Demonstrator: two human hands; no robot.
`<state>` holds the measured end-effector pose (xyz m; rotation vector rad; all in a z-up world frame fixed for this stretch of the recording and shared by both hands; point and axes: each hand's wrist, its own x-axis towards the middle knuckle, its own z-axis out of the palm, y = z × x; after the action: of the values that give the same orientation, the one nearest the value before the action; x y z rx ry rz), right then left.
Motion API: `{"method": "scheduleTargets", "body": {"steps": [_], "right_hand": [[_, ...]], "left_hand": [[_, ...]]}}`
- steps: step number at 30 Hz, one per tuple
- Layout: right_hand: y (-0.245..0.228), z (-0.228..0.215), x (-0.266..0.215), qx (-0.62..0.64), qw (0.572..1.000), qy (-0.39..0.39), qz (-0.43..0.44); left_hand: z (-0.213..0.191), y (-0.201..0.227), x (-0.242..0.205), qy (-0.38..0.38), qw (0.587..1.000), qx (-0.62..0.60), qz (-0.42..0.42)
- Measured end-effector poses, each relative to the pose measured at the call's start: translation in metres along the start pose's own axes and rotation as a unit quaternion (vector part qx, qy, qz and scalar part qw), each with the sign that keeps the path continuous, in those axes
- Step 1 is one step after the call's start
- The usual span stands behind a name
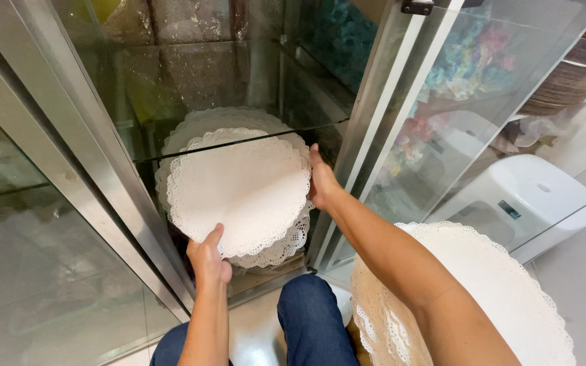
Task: The person sits on the floor and stacks white, round, lace-edged doilies into a glass display cabinet. They repeatedly pick up doilies from a pile on their lap and place them onto a growing stack inside the cabinet.
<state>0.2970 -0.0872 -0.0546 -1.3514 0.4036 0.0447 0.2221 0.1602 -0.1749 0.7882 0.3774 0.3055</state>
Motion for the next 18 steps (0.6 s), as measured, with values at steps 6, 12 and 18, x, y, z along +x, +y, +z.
{"method": "scheduleTargets", "body": {"steps": [6, 12, 18], "right_hand": [[0.017, -0.023, 0.053, 0.01, 1.0, 0.021, 0.021], [0.068, -0.05, 0.128, -0.081, 0.995, -0.043, 0.039], [0.003, -0.009, 0.011, 0.023, 0.994, -0.074, 0.079]], "left_hand": [[-0.007, -0.005, 0.01, -0.003, 1.0, -0.017, -0.009], [-0.001, -0.017, 0.023, -0.002, 0.999, -0.028, -0.024], [0.022, -0.023, 0.031, -0.01, 1.0, 0.001, -0.028]]}}
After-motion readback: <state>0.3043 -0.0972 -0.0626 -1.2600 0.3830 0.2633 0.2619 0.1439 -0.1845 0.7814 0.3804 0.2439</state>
